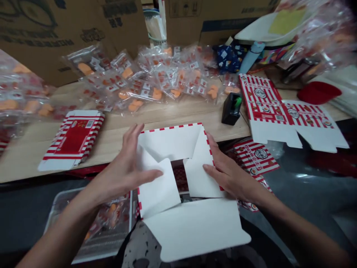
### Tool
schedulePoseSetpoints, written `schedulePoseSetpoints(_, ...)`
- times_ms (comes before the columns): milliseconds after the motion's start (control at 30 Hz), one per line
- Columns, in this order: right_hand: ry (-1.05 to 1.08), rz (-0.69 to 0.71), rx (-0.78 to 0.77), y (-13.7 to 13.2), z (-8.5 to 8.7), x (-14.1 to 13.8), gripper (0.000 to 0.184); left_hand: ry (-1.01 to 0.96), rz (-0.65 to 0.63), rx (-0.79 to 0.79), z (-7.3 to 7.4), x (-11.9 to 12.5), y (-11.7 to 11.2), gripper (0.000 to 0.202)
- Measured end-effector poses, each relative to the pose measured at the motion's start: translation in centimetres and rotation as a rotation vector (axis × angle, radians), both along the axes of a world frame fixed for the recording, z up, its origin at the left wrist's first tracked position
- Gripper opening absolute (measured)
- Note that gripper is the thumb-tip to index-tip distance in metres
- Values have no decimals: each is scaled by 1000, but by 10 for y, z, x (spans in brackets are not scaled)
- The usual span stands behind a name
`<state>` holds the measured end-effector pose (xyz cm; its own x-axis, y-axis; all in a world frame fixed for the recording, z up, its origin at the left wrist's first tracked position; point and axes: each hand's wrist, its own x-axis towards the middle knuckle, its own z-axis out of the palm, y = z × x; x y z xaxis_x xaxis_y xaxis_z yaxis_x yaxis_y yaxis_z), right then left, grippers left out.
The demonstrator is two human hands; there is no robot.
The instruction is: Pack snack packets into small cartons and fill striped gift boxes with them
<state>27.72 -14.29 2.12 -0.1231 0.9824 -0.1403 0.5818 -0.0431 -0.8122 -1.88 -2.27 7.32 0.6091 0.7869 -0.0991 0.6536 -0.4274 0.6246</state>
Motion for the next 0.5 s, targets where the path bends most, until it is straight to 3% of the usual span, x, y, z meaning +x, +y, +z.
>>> schedulePoseSetpoints(133, -200, 13, 73, 1, -3, -11, 93, 15, 83, 203, -34, 12, -15, 122)
schedulePoseSetpoints(267, -171, -82, 100, 4, -6, -21, 91, -18, 171, 283, -46, 18, -22, 116)
schedulePoseSetpoints(400, 14, -208, 24, 10, -6, -27, 87, -248, 364, 170, -49, 13, -25, 110)
schedulePoseSetpoints(500, 151, -283, -32, 14, -6, -30, 87, -506, 580, -140, -43, 13, -30, 90)
